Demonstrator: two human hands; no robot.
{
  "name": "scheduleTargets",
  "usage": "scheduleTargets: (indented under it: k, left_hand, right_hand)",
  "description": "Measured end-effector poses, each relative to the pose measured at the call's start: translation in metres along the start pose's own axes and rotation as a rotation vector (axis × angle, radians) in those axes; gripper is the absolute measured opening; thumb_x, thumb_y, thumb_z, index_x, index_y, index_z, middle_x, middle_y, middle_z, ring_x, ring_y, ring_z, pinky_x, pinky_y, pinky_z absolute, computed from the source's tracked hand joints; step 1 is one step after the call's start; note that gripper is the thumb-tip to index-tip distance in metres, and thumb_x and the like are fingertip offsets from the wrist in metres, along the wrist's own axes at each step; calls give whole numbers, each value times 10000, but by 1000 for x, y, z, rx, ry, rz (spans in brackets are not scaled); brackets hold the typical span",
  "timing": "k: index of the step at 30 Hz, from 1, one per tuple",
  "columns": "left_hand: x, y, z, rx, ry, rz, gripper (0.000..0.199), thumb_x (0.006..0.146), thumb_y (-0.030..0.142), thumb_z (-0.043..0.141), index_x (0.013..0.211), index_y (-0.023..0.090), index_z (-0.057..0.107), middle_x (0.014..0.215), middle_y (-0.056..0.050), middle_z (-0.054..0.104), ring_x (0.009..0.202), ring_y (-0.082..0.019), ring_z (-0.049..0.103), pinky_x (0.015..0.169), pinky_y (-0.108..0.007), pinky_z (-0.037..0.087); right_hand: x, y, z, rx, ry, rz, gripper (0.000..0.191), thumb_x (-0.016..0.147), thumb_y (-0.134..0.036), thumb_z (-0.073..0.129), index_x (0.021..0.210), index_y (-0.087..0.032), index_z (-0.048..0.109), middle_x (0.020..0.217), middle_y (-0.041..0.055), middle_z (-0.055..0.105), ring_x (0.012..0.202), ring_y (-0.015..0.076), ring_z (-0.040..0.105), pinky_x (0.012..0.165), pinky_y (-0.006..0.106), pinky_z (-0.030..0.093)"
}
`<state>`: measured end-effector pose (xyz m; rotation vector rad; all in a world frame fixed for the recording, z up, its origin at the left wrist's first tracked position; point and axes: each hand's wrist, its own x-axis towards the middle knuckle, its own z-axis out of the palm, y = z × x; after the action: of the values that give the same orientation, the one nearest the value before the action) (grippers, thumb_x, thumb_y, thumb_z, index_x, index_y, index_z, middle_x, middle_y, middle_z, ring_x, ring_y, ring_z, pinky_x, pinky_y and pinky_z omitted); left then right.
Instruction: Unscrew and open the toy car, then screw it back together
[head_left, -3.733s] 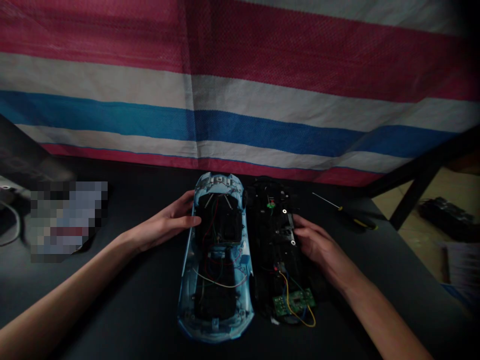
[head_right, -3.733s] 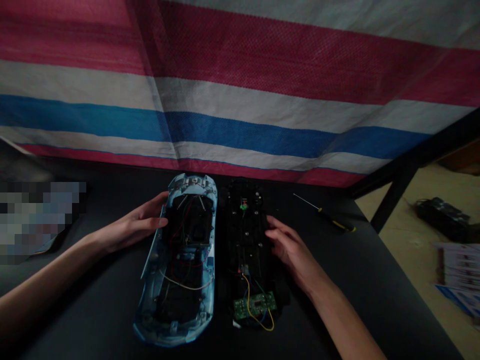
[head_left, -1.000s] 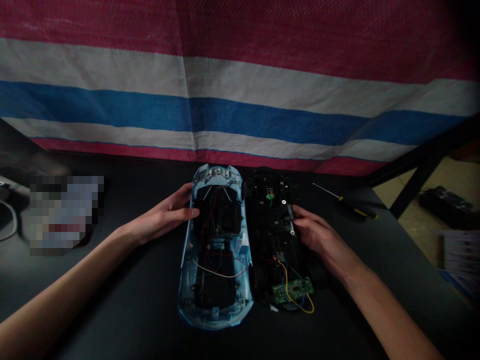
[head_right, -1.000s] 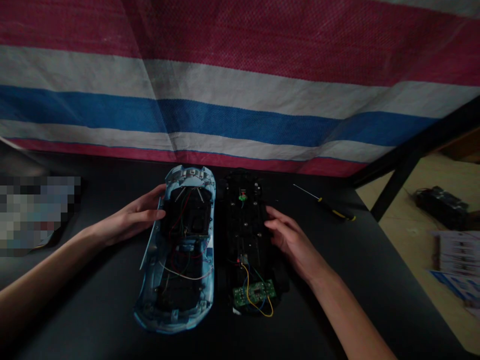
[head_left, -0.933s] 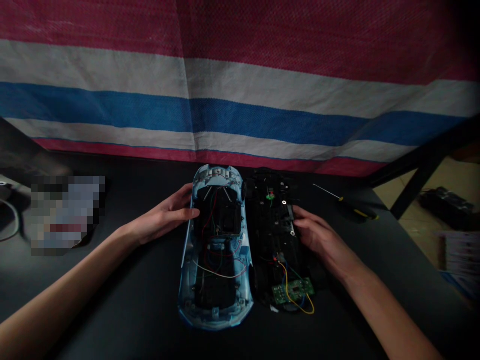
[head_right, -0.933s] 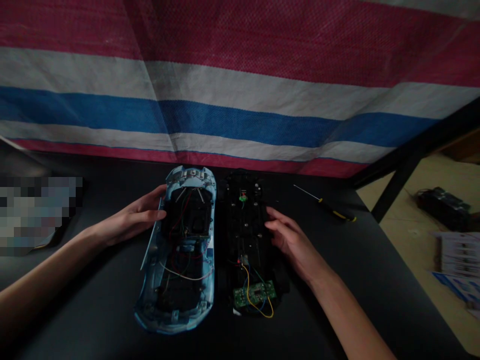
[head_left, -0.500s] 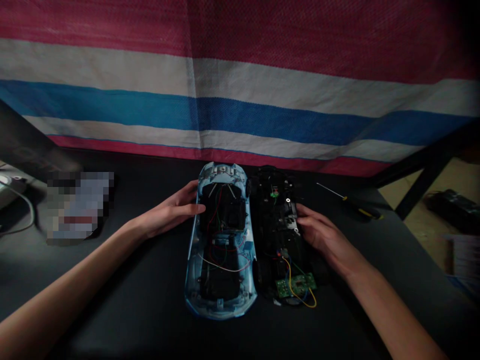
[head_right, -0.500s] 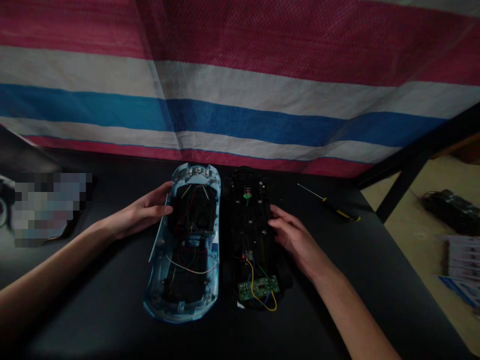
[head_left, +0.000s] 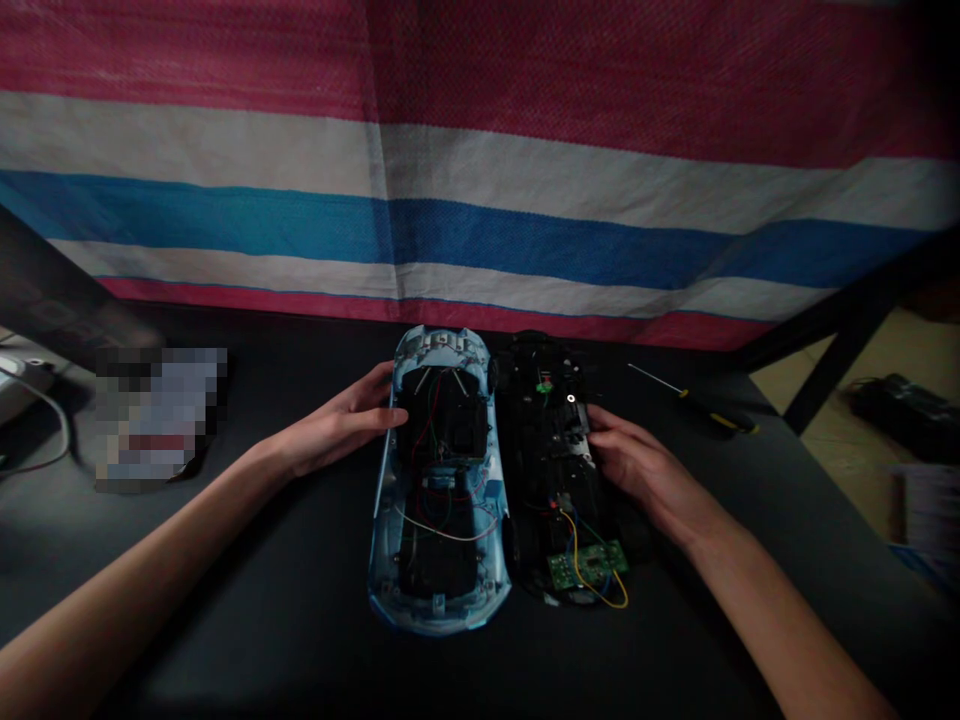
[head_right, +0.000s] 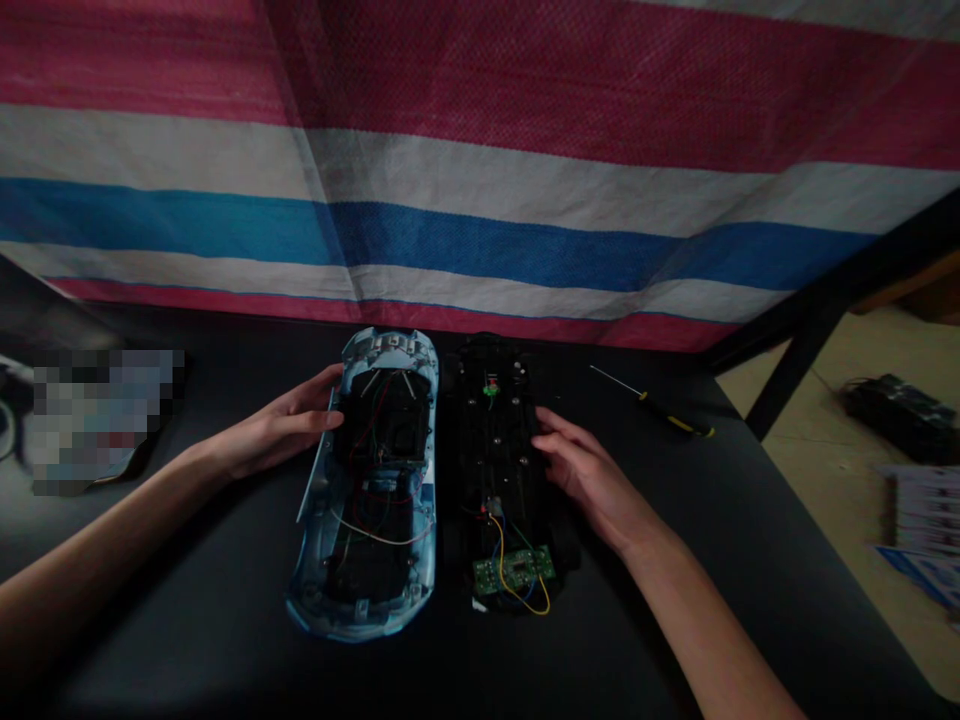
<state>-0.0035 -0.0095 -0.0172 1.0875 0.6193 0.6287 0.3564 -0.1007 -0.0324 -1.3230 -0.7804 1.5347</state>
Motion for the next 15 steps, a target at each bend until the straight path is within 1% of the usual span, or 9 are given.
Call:
scheduleTargets:
  k: [3,6,9,11,13,15]
  left_hand:
    - [0,0,0,-3,-1,-5,531,896,191,695,1384,329,538,1400,-43,633,1240,-271,621,1089,-419,470]
    - [0,0,-1,3,-6,-12,540,898,197,693,1396,324,527,1414,-51,622,1239,-269,619,1061,-402,490]
    - [0,1,-1,21,3,-15,565,896,202,694,1417,325,512,1440,-52,599,1272,-274,595,1075,-402,484]
    - [0,1,-1,38,7,-23,581,898,208,691,1434,323,498,1466,-54,574,1296,-282,577,1090,-410,476]
    - [0,2,-1,48,8,-32,585,902,212,687,1442,320,488,1475,-55,564,1306,-282,568,1093,-407,475]
    - [0,2,-1,46,9,-33,585,906,214,685,1444,320,481,1466,-57,572,1303,-278,570,1086,-399,478]
  right_hand:
    - [1,0,-1,-20,-9,2,380,798,-300,737,1178,-300,716,1193,9,753,977,229,718,787,319,549]
    - [1,0,-1,-31,18,2,404,788,-306,741,1189,-291,706,1168,16,760,973,234,718,784,325,547]
    - [0,0,0,-20,53,8,426,778,-301,750,1201,-287,699,1146,14,764,964,233,716,787,331,546]
    - [0,0,0,4,61,13,426,773,-283,756,1195,-291,698,1138,2,764,967,219,711,790,316,544]
    - [0,0,0,27,51,16,420,776,-266,755,1191,-297,698,1124,-10,765,958,200,709,779,293,543]
    - [-1,-1,0,26,12,10,418,789,-269,747,1203,-294,695,1130,-9,762,949,197,712,761,286,547]
